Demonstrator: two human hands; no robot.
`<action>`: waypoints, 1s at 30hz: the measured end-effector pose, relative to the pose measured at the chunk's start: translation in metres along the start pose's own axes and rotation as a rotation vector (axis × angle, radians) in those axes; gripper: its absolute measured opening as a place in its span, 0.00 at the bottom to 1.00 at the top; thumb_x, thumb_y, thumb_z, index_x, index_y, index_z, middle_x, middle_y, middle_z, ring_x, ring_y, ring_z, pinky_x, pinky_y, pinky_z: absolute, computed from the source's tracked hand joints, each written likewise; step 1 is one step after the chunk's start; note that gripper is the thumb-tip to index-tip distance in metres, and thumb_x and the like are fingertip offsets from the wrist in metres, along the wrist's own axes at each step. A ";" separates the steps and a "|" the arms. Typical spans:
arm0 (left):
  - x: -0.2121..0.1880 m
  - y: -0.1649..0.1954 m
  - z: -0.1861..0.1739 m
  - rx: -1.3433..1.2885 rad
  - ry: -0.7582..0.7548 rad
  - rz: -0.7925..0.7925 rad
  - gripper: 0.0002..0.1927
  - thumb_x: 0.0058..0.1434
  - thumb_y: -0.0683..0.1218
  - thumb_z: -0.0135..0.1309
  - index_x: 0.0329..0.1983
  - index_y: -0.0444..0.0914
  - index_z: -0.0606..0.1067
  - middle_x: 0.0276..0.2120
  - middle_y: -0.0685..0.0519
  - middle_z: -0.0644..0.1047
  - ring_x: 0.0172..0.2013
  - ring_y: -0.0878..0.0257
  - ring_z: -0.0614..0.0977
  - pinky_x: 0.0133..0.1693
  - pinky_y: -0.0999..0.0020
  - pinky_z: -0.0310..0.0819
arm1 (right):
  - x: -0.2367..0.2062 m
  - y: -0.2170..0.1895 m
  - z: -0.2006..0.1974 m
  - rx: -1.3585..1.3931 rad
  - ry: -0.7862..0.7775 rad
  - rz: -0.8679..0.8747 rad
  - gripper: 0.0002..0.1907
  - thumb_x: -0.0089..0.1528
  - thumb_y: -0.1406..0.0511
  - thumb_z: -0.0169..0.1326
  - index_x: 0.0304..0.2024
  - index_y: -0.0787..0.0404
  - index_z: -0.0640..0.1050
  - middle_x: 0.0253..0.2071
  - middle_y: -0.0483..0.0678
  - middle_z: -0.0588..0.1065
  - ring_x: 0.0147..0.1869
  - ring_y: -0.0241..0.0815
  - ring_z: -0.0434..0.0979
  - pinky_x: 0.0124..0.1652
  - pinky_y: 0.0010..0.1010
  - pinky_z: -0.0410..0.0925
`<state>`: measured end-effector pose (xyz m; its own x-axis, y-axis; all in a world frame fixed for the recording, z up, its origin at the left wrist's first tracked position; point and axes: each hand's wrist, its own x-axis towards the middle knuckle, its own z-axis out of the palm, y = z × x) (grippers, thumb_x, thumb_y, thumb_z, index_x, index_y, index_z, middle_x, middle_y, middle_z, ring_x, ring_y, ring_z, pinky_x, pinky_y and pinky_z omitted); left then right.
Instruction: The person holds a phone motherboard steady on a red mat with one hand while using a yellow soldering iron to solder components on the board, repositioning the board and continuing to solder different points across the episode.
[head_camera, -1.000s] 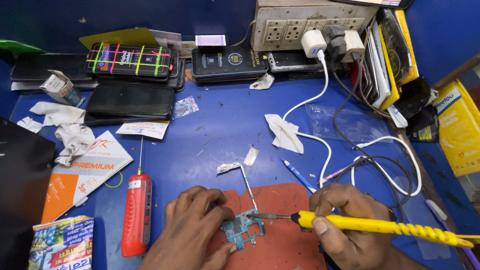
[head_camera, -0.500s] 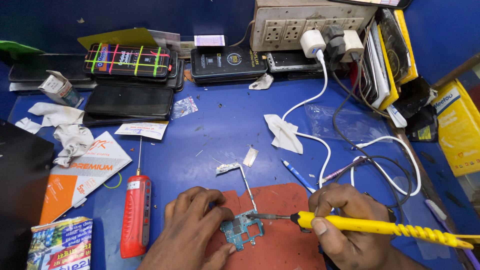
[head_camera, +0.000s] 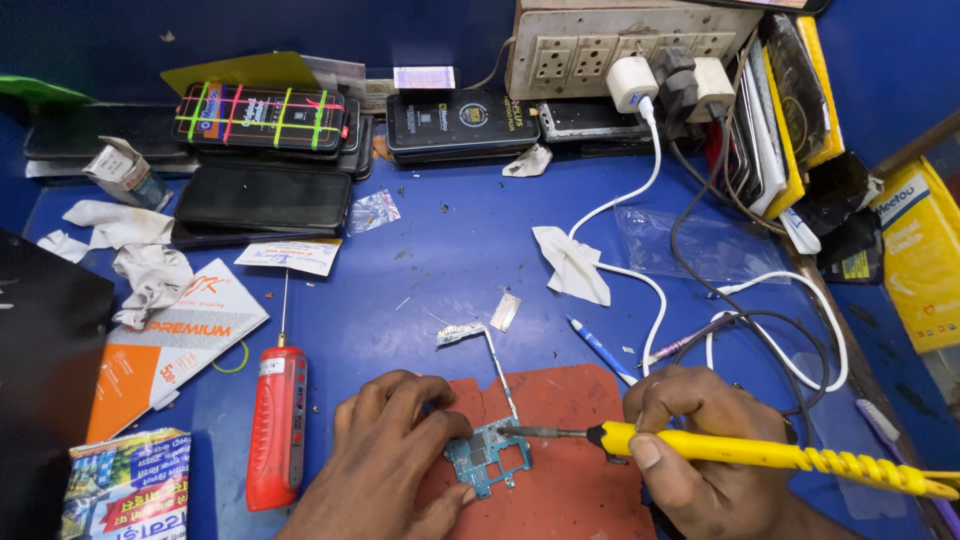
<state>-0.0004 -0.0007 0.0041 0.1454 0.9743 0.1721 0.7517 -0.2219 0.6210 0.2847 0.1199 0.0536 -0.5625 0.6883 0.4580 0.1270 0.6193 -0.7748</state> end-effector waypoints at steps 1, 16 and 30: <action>0.000 0.000 0.000 0.000 -0.001 -0.001 0.26 0.46 0.53 0.67 0.49 0.42 0.77 0.58 0.46 0.69 0.63 0.44 0.63 0.58 0.42 0.53 | 0.000 0.000 0.000 -0.005 0.003 0.001 0.06 0.61 0.66 0.54 0.36 0.62 0.72 0.28 0.49 0.78 0.30 0.34 0.79 0.34 0.25 0.72; -0.002 -0.009 0.011 0.004 0.030 0.010 0.28 0.44 0.56 0.70 0.48 0.43 0.77 0.58 0.48 0.69 0.64 0.45 0.63 0.57 0.42 0.53 | -0.001 0.004 0.000 -0.003 0.004 -0.010 0.07 0.60 0.66 0.55 0.36 0.63 0.72 0.27 0.49 0.78 0.30 0.34 0.79 0.33 0.25 0.72; -0.003 -0.028 0.022 0.043 -0.034 0.020 0.27 0.52 0.62 0.67 0.50 0.46 0.76 0.57 0.48 0.68 0.64 0.46 0.62 0.56 0.38 0.52 | -0.004 0.013 0.001 0.023 0.004 -0.002 0.07 0.60 0.66 0.56 0.34 0.61 0.72 0.26 0.48 0.77 0.29 0.34 0.80 0.31 0.26 0.73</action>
<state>-0.0079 0.0030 -0.0307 0.1820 0.9705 0.1580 0.7753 -0.2405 0.5840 0.2879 0.1249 0.0411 -0.5594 0.6884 0.4616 0.1071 0.6123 -0.7833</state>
